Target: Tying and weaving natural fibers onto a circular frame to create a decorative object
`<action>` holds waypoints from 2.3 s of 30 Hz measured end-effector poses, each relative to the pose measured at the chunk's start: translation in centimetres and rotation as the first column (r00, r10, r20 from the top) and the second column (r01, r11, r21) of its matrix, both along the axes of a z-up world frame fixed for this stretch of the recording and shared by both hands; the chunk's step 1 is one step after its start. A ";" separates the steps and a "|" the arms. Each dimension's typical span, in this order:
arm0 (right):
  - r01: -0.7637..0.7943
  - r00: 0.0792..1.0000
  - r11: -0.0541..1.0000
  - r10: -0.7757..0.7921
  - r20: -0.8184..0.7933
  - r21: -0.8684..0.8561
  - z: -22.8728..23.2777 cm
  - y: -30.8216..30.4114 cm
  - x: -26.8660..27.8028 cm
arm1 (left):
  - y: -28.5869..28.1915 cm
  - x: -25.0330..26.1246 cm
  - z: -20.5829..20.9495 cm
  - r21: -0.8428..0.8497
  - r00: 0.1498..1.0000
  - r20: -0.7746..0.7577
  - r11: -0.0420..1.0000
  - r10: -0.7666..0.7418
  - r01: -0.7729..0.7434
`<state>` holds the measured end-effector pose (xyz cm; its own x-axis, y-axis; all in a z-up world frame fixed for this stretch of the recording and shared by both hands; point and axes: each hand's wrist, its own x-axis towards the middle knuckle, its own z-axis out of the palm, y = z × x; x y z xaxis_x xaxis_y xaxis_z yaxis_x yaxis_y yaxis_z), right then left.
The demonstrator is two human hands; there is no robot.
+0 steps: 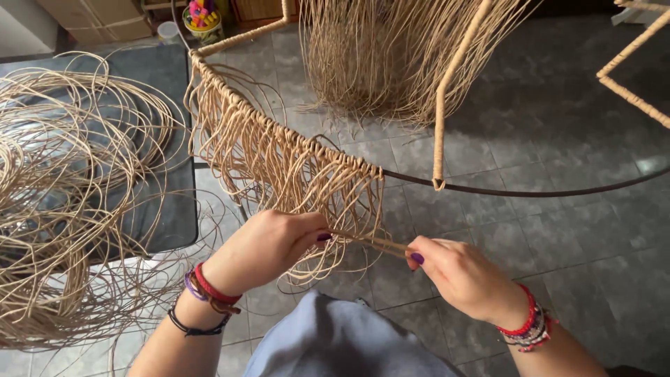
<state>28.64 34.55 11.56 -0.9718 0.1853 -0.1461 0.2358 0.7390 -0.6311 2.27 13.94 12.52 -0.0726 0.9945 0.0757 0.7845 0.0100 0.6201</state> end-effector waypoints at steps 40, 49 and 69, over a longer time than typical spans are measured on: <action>0.320 0.915 0.821 -0.139 -0.378 0.472 3.1 -1.8 -6.4 | 9.5 10.1 -7.9 0.209 0.898 0.110 0.873 0.426 -0.440; 0.215 0.846 0.971 -0.239 -0.477 -0.105 -1.7 -1.8 -3.4 | 5.0 9.8 -3.9 0.013 0.816 0.557 0.981 0.154 -0.194; 0.244 0.626 0.887 0.165 -0.762 0.392 -2.8 -0.9 -3.7 | 7.6 6.6 2.0 0.193 0.870 0.263 0.861 0.416 -0.470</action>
